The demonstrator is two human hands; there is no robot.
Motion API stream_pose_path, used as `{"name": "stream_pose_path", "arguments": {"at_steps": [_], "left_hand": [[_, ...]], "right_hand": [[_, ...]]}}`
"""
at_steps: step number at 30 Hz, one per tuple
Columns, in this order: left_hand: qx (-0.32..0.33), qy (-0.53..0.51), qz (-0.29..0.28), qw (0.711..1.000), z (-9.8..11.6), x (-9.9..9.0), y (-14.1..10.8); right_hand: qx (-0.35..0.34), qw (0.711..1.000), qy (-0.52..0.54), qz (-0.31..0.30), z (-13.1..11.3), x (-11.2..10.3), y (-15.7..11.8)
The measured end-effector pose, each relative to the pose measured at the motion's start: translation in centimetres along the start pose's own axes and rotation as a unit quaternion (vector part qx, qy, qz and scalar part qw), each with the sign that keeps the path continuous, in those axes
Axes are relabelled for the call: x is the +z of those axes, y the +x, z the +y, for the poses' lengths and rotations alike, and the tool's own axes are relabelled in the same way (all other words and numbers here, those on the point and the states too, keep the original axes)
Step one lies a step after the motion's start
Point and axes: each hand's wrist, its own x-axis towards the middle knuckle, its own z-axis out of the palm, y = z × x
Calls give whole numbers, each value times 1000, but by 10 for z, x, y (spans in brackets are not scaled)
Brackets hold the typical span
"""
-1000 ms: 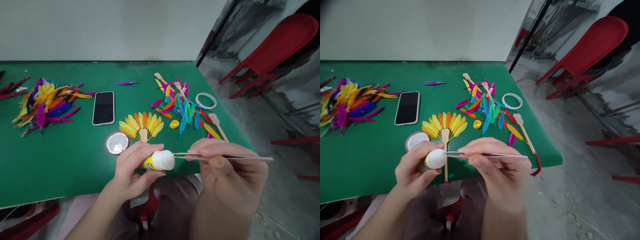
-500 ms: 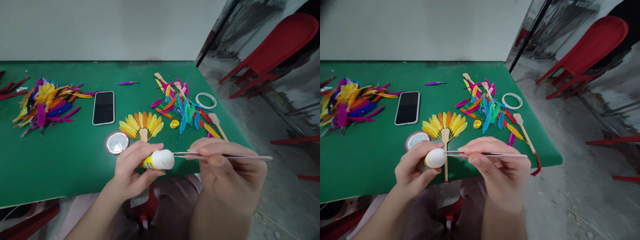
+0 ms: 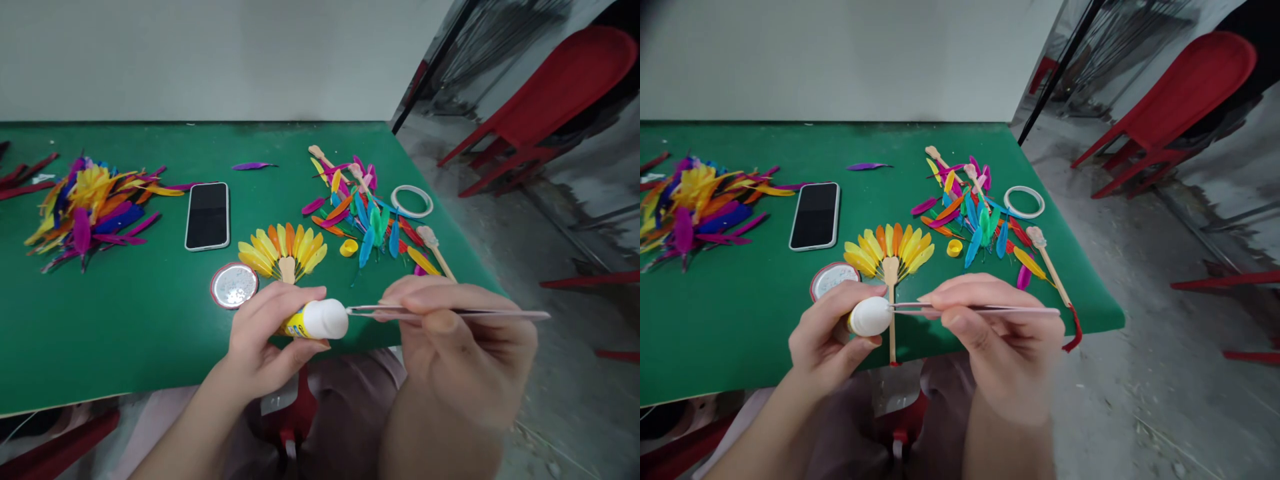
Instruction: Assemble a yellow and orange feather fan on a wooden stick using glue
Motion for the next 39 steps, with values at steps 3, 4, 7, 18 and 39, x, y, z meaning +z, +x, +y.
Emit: {"name": "stream_pose_path", "arguments": {"at_steps": [3, 4, 7, 18, 39], "left_hand": [[-1, -5, 0, 1000, 0, 0, -1], [-1, -6, 1, 1000, 0, 0, -1], [-1, -4, 4, 1000, 0, 0, 0], [2, -3, 1, 1000, 0, 1, 1], [9, 18, -1, 1000, 0, 0, 1]], "right_hand": [[5, 1000, -13, 1, 2, -1, 0], [8, 1000, -15, 2, 2, -1, 0], [24, 1000, -13, 3, 2, -2, 0], [53, 998, 14, -8, 1, -3, 1], [45, 999, -21, 4, -3, -4, -2]]}}
